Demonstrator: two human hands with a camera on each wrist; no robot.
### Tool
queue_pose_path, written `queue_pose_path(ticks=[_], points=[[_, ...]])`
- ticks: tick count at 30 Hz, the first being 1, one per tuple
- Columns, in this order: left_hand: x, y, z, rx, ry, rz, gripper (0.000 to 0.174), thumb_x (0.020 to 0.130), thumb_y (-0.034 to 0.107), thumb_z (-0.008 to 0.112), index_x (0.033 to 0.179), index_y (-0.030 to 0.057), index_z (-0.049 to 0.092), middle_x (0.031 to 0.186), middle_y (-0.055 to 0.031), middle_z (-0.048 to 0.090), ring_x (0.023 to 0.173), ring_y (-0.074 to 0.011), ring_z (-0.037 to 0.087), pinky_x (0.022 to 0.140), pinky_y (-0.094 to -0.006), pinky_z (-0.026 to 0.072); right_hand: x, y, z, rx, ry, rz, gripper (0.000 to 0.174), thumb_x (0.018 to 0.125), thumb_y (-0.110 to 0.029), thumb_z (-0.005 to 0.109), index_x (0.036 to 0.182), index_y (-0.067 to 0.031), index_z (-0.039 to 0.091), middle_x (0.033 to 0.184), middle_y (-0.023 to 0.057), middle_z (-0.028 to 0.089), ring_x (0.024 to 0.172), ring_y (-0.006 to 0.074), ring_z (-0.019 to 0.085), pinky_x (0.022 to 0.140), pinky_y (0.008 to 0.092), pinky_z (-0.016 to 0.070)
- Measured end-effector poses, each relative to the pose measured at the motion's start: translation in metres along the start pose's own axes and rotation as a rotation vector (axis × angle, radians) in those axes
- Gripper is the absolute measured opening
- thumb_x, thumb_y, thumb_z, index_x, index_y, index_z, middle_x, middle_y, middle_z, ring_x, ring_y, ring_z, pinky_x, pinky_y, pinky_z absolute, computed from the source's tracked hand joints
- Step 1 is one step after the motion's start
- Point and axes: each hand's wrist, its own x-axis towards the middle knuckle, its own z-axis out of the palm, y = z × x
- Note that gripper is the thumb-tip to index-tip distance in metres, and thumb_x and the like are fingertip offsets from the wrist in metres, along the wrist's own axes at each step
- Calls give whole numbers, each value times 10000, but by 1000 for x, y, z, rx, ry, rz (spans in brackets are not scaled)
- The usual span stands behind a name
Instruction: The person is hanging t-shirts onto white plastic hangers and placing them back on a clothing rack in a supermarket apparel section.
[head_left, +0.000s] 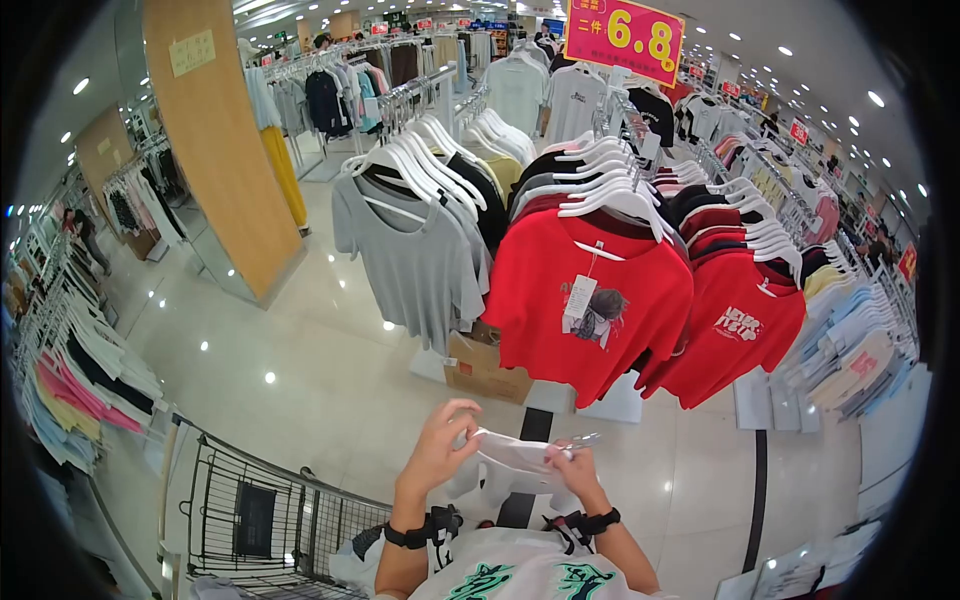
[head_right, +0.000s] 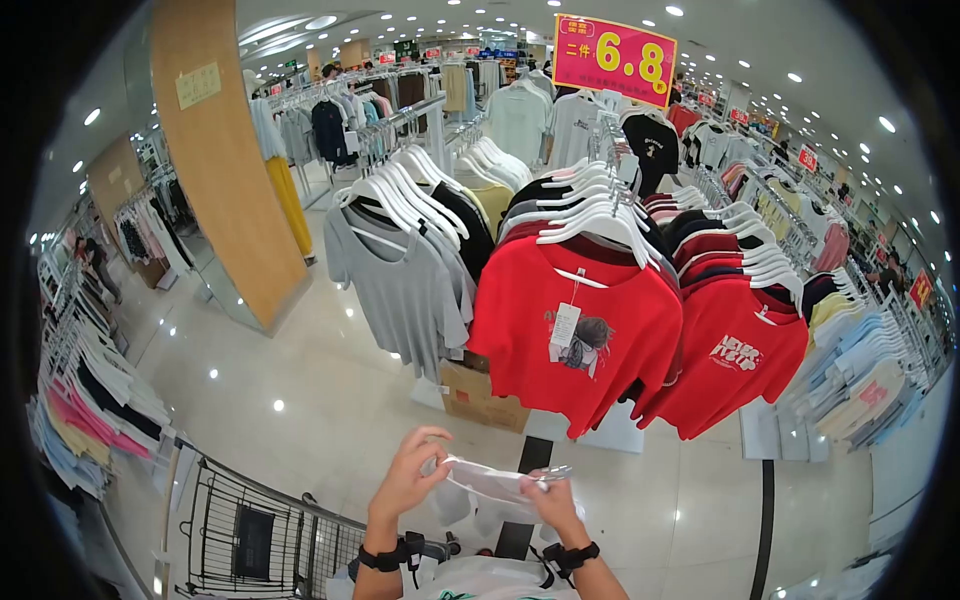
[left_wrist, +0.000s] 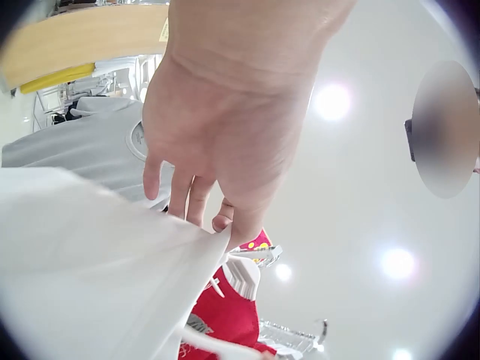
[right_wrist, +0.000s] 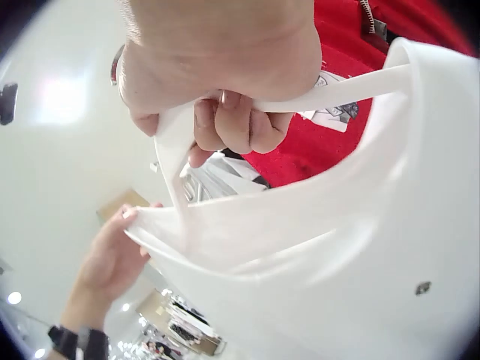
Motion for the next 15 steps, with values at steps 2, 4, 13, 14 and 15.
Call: queue_pose_path(ticks=[2,4,13,14,15], points=[[-1,-5,4,11,-15,45,153,882,106,679,832,38,552,1028,-70,648,940,-247,588,864,-382,436,-2,-17,-9,230,23,111,361,933,-314,671,766,5,701,611,15,595,551,85,476,521,285,374],[-1,-13,12,109,-108,39,180,907,149,673,853,36,544,957,-83,649,922,-249,607,939,-415,416,1,-35,-18,381,43,95,313,921,-275,676,728,-29,688,589,-49,487,551,34,395,519,237,273],[14,9,27,139,-202,-177,372,869,368,769,923,53,579,802,-110,654,699,-293,632,618,-370,499,13,-60,-38,157,91,-87,226,871,-131,732,736,48,704,631,-7,589,589,64,473,535,268,340],[15,7,28,142,-207,-177,372,869,368,769,923,53,579,802,-110,654,699,-293,632,618,-370,499,16,-58,-43,162,95,-84,226,871,-131,732,736,48,704,631,-7,589,589,64,473,535,268,340],[16,6,32,142,-231,-191,377,848,375,787,915,52,604,770,-103,654,664,-282,624,605,-367,492,18,-55,-51,174,63,-25,222,873,-137,734,750,46,708,664,2,613,607,68,493,546,266,360]])
